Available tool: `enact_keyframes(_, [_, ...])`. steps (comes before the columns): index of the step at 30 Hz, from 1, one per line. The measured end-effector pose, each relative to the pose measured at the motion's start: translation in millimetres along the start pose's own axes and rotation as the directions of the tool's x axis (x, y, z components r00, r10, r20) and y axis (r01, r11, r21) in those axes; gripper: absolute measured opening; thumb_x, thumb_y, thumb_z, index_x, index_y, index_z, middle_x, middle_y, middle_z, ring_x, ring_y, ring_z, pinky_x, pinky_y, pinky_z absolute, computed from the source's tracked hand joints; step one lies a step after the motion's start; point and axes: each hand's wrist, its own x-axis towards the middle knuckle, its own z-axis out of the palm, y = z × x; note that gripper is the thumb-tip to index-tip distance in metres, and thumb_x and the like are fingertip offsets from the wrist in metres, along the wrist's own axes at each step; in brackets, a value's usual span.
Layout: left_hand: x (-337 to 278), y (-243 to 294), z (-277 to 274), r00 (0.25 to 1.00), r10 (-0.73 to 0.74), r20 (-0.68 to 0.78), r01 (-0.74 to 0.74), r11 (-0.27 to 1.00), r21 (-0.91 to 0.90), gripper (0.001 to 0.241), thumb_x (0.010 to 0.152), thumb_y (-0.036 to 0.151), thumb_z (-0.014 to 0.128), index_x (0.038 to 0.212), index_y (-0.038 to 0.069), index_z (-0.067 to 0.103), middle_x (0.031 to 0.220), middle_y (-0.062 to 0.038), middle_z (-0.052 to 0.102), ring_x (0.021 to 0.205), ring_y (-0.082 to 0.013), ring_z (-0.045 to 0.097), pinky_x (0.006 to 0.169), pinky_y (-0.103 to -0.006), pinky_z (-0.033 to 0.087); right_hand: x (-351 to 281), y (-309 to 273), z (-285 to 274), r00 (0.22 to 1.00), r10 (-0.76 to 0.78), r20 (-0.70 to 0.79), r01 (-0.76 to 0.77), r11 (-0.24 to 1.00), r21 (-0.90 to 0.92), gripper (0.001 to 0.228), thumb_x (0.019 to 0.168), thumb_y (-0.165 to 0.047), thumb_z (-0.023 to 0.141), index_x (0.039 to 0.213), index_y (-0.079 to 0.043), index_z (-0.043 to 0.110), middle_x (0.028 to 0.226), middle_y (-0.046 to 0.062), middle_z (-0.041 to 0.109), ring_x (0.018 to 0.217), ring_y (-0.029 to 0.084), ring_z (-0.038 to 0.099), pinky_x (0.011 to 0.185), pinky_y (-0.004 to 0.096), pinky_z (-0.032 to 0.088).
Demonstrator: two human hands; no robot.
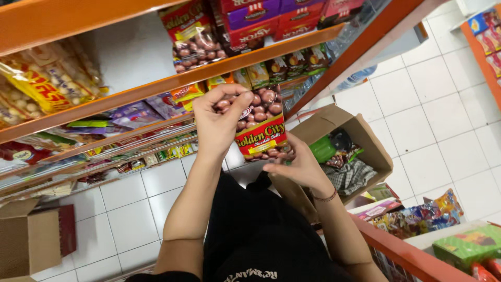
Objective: The person restocks retail shelves by taking snacks and packaged goods from a cardboard box, scanning some items with a handheld barcode scanner, and arranging them on the store shelves while also wiping parts of the shelf with a cloth.
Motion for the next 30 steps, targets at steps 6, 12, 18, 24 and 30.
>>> enact_keyframes(6, [-6.4,35.9,-55.4,0.979,0.163,0.123,-0.146,0.98,-0.137,0.051,0.09,0.007,0.08,0.135,0.002,0.055,0.122,-0.005,0.066,0.11,-0.0085,0.064,0.098,-0.0233,0.053,41.2,3.8,36.1,0.974,-0.225,0.035,0.218,0.965,0.146,0.053,0.091,-0.007,0.077,0.138,-0.001,0.055,0.122,0.004,0.068,0.108,0.01,0.066,0.091,0.028,0.057])
enact_keyframes(12, [-18.4,40.8,-127.8,0.956,0.002,0.294,-0.052,0.985,0.163,0.093,0.077,-0.001,0.086,0.156,-0.001,0.036,0.135,-0.013,0.06,0.112,-0.0163,0.065,0.093,-0.0298,0.059,91.4,2.1,75.0,0.96,-0.281,0.004,0.273,0.938,0.215,0.035,0.101,-0.005,0.069,0.133,0.001,0.055,0.112,0.007,0.068,0.095,0.012,0.065,0.082,0.029,0.056])
enact_keyframes(18, [-2.3,34.5,-168.5,1.0,0.001,0.005,-0.002,0.993,0.121,0.066,0.083,-0.006,0.079,0.144,-0.005,0.054,0.124,-0.012,0.07,0.106,-0.0154,0.07,0.092,-0.0292,0.06,129.0,-42.7,116.2,0.942,-0.316,0.117,0.294,0.94,0.171,0.036,0.098,0.0,0.067,0.132,0.003,0.054,0.119,0.003,0.065,0.106,0.008,0.062,0.093,0.026,0.055])
enact_keyframes(24, [25.1,39.3,-183.7,0.987,0.085,-0.139,-0.063,0.986,0.151,0.054,0.087,-0.007,0.074,0.139,-0.004,0.06,0.122,-0.013,0.069,0.106,-0.0169,0.071,0.091,-0.0286,0.061,164.8,-84.5,148.2,0.871,-0.481,-0.1,0.477,0.877,-0.057,0.037,0.094,-0.002,0.075,0.128,0.006,0.065,0.112,0.005,0.071,0.101,0.008,0.068,0.093,0.026,0.058])
enact_keyframes(30, [51.6,44.1,-188.4,0.964,0.224,-0.143,-0.141,0.888,0.438,0.046,0.089,-0.006,0.069,0.134,0.001,0.064,0.119,-0.016,0.064,0.103,-0.0235,0.072,0.09,-0.0305,0.062,191.3,-105.7,160.5,0.72,-0.637,-0.275,0.437,0.724,-0.535,0.041,0.087,-0.003,0.081,0.124,0.009,0.067,0.107,0.017,0.075,0.091,0.02,0.073,0.083,0.032,0.057])
